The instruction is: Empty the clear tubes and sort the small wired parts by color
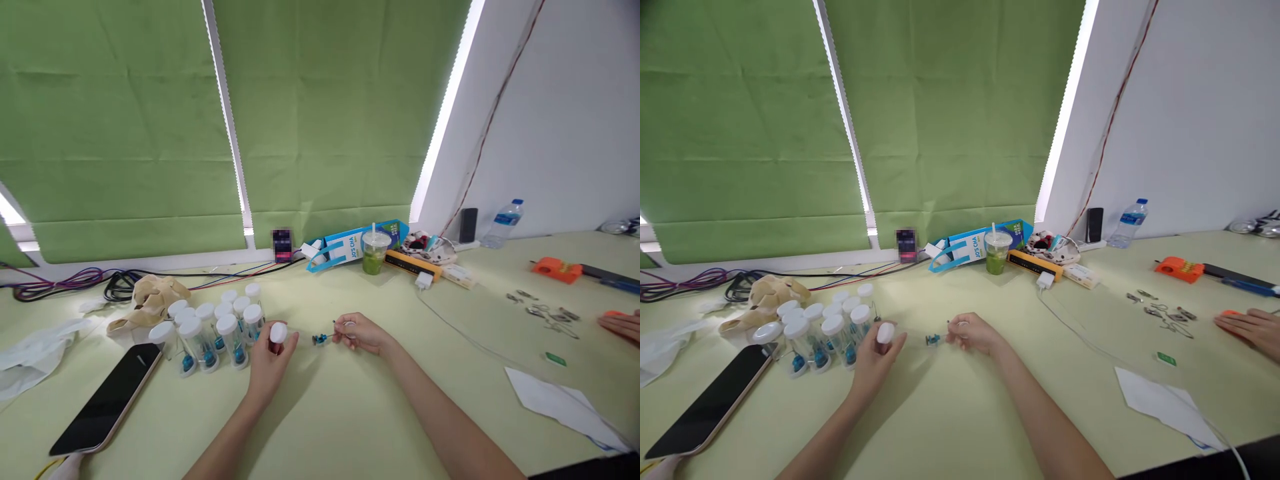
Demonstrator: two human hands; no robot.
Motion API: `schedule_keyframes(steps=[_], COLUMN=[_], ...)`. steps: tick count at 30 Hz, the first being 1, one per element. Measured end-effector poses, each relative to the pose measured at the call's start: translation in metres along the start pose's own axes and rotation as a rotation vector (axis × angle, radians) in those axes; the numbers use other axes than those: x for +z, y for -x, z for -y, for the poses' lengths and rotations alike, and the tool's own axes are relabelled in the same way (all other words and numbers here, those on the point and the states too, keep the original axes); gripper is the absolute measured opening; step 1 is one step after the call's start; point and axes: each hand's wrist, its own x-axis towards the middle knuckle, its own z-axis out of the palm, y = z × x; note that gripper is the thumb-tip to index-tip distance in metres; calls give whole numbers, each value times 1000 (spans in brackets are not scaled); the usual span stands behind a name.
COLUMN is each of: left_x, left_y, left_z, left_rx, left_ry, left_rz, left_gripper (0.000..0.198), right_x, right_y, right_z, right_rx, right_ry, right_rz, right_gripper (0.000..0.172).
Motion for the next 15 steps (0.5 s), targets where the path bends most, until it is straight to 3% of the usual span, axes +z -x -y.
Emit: schedule_keyframes(steps=[4, 9, 15], left_x=[-4, -6, 9], left_y=[3, 6, 2], left_z=[-2, 2, 16], left_rx=[132, 318, 380], left_ry=[-143, -217, -268], left_rz=[-18, -131, 53], left_gripper=[28, 26, 26], right_x=[4, 4, -12], right_y=[0, 9, 5], right_z=[-1, 12, 15], right_rx=[-18, -41, -147], right_ry=[131, 285, 574], right_rz=[-92, -166, -583], right_gripper=[28, 34, 39])
